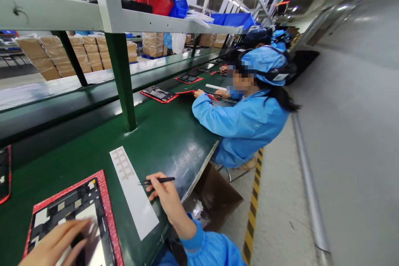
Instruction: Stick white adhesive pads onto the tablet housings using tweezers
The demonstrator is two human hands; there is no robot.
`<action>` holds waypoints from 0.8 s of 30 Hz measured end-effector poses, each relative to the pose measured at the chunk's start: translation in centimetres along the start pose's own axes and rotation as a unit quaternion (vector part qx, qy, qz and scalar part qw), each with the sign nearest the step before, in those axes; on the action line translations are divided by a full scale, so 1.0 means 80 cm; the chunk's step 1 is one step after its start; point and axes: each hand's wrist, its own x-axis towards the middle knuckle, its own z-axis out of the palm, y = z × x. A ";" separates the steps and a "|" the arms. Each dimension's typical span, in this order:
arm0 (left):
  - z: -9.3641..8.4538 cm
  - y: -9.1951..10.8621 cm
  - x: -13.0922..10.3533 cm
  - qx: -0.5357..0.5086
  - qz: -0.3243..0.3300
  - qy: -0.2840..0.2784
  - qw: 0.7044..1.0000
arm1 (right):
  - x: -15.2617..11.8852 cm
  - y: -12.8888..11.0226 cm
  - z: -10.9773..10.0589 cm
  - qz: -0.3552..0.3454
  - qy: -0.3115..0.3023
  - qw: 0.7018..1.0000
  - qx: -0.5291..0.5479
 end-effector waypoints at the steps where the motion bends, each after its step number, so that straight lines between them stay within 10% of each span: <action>1: 0.010 0.007 0.025 0.003 0.027 -0.020 0.999 | 0.008 -0.006 0.001 -0.010 -0.003 1.000 -0.009; 7: 0.058 0.046 0.146 0.026 0.059 -0.082 0.995 | 0.046 -0.023 0.000 -0.040 -0.015 0.997 -0.061; 15: 0.043 0.088 0.083 0.037 0.099 -0.097 0.990 | 0.037 -0.002 -0.006 -0.014 -0.044 0.986 -0.162; 24: 0.036 0.086 0.089 0.037 0.109 -0.098 0.989 | 0.024 -0.007 -0.001 -0.061 -0.049 0.954 -0.288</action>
